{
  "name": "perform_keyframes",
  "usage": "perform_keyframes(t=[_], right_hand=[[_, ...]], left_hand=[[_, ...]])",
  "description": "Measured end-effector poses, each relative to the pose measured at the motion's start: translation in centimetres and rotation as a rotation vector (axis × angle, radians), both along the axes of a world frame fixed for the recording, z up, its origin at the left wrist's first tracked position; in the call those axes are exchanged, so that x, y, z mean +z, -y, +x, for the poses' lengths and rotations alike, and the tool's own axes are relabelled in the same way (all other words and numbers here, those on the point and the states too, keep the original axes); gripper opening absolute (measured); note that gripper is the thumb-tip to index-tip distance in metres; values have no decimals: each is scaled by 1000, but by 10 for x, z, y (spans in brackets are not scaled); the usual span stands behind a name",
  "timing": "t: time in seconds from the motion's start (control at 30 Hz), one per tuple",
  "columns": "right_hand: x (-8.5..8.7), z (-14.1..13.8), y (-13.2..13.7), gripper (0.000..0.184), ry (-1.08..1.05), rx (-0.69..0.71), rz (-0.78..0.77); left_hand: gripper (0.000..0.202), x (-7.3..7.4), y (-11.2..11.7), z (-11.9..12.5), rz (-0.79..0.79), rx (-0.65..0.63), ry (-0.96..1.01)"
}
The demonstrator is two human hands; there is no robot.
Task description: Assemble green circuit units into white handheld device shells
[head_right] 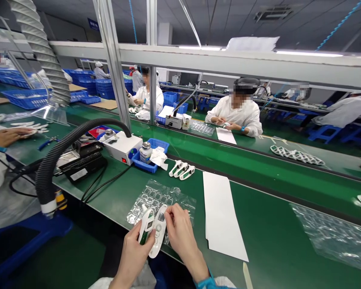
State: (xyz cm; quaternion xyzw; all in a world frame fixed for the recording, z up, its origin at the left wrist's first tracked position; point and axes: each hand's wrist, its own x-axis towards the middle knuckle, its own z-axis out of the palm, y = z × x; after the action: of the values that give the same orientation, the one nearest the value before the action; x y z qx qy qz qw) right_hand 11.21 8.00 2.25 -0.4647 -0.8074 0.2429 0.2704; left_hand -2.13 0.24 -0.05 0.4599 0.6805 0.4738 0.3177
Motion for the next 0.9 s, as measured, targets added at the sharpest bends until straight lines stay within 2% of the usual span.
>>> perform_keyframes(t=[0.43, 0.53, 0.67, 0.83, 0.9], right_hand=[[-9, 2, 1, 23, -10, -9, -46], [-7, 4, 3, 18, -97, -24, -127], [-6, 2, 8, 20, -234, -36, -277], [-16, -9, 12, 23, -411, -48, -346], [-20, -17, 15, 27, -551, -71, -433]], left_hand=[[19, 0, 1, 1, 51, 36, -26], [20, 0, 2, 1, 36, 30, -17], [23, 0, 3, 2, 9, 12, -4], [27, -4, 6, 0, 72, 56, -2], [24, -5, 8, -4, 93, 62, 20]])
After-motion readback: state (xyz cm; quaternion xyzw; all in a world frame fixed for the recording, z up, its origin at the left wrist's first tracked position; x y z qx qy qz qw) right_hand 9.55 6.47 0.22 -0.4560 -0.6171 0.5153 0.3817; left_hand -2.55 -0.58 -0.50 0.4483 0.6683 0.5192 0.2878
